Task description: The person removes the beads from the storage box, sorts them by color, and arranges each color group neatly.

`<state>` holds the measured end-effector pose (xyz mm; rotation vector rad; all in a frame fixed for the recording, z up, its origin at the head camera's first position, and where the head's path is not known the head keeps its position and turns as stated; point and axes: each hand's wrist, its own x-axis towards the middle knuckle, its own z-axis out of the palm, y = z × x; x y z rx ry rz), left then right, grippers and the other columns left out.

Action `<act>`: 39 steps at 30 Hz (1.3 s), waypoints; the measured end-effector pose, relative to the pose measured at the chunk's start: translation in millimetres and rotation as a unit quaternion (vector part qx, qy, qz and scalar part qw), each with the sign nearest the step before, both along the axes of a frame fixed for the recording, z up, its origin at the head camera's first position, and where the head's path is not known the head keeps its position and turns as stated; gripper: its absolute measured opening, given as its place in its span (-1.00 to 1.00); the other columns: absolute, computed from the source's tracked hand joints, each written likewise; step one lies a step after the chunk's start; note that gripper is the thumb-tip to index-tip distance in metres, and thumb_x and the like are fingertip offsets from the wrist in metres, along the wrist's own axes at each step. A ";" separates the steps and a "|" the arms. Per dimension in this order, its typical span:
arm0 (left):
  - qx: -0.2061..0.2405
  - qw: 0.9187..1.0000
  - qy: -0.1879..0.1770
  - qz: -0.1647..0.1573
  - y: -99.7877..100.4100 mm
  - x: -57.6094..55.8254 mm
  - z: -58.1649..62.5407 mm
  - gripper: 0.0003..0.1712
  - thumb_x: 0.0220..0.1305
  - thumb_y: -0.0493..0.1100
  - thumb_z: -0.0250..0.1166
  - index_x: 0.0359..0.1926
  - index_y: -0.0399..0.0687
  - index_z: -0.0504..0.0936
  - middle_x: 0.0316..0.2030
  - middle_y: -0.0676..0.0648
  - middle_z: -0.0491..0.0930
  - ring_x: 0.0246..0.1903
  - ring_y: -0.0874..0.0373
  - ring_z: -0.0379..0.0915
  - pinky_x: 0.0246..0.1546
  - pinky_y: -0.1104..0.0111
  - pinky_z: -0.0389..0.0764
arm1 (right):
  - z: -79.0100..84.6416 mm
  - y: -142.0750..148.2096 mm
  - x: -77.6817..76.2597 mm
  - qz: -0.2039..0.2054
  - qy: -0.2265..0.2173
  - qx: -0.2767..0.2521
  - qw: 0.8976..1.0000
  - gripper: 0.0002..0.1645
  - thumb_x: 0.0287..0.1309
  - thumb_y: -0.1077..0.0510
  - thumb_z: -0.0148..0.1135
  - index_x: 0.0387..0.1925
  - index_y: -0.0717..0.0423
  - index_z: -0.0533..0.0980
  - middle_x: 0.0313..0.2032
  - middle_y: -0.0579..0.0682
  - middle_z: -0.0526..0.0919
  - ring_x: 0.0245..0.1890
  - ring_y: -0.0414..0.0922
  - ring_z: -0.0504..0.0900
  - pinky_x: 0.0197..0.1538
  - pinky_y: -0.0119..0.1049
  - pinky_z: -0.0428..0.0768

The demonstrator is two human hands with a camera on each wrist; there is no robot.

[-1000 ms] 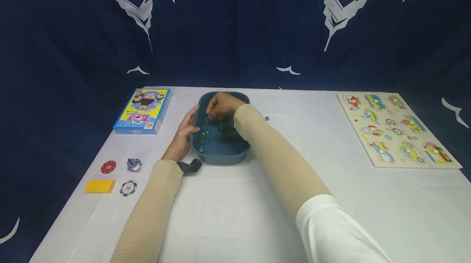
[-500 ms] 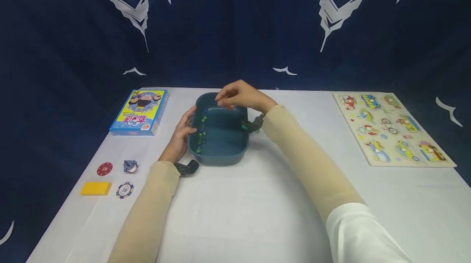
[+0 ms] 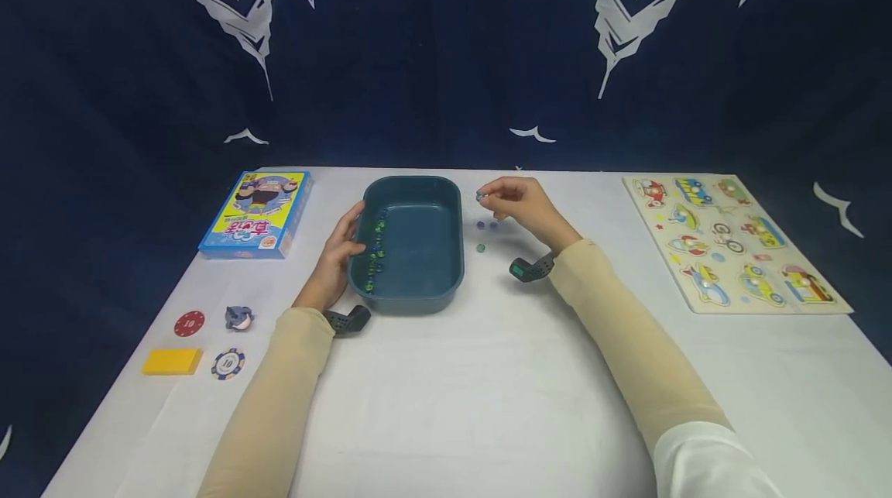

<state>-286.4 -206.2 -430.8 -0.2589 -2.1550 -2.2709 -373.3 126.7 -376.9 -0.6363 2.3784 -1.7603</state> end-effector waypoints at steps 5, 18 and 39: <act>0.000 1.000 0.000 0.001 0.5 0.0 0.7 -0.04 0.06 -0.30 -0.05 0.57 0.08 0.04 0.56 0.04 -0.06 0.54 0.07 -0.22 0.45 -0.05 -0.26 | -21.9 19.2 -5.1 -0.034 -0.034 0.013 0.999 -0.61 0.23 0.09 0.34 0.01 0.23 0.61 -0.22 -0.09 0.69 -0.29 -0.13 0.59 -0.21 -0.33 0.60; 0.000 1.000 -0.002 0.001 -0.3 0.9 2.5 -0.04 0.06 -0.29 -0.06 0.57 0.09 0.04 0.56 0.01 -0.05 0.53 0.05 -0.22 0.44 -0.06 -0.27 | -50.1 36.1 -9.5 -0.073 -0.013 0.069 0.995 -0.70 0.24 0.23 0.26 -0.02 0.26 0.63 -0.39 0.04 0.65 -0.58 -0.22 0.49 -0.48 -0.42 0.52; -0.001 1.000 -0.009 -0.008 -0.2 1.2 -0.2 -0.04 0.07 -0.30 -0.09 0.58 0.08 -0.01 0.57 0.00 -0.07 0.53 0.01 -0.17 0.45 -0.06 -0.17 | -53.2 35.7 -6.4 -0.096 -0.001 0.162 0.982 -0.77 0.23 0.16 0.29 -0.10 0.12 0.67 -0.49 0.01 0.62 -0.58 -0.15 0.50 -0.47 -0.38 0.53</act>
